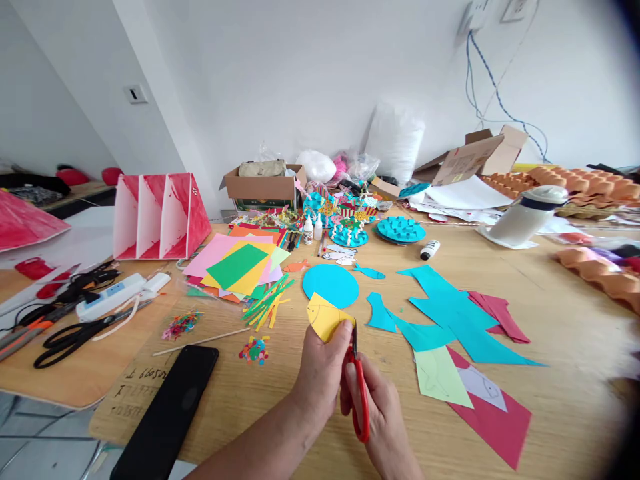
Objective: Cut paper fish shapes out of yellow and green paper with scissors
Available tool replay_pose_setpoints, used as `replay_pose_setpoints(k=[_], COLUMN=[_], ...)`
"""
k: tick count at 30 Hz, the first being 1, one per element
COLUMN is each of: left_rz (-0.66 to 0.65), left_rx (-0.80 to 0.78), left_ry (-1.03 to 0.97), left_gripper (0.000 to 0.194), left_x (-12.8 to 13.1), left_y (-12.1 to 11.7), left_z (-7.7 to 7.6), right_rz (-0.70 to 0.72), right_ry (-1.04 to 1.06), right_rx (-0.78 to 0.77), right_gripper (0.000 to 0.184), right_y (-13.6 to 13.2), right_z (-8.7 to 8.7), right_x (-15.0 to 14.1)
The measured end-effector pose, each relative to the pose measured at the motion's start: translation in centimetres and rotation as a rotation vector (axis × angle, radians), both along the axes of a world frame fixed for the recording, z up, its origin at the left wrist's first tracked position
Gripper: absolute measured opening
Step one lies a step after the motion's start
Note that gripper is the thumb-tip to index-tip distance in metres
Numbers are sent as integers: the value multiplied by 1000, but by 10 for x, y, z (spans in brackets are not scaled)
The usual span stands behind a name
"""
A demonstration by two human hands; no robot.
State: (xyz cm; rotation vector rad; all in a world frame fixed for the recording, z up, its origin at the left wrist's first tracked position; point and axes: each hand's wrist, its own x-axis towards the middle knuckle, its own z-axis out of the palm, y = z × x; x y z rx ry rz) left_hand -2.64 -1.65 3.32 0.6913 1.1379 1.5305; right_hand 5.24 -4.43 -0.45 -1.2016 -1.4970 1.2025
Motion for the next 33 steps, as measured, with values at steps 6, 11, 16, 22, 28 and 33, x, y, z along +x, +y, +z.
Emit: replay_pose_setpoints(k=[6,11,16,22,28,33], left_rz=[9,18,7,-16,-27,-44], left_rx=[-21,-25,-22,24,37,44], left_ry=[18,15,27,34,32,54], left_gripper=[14,14,10,12,14,14], left_x=[0,0,-1,-3,-3,-4], left_y=[-1,-1,-1,0,0,0], left_z=[4,8,7,3,2,3], right_rz=[-14,4,7,8,24,48], right_ry=[-26,-36,-41,-42,-37,-49], right_rx=[15,4,-19,-3,-31,-46], right_gripper=[46,46,44,44,45,45], right_y=[0,-1,-3,-3,-5,-5], right_z=[4,5,0,0,3,9], right_x=[0,2,4,6,9,10])
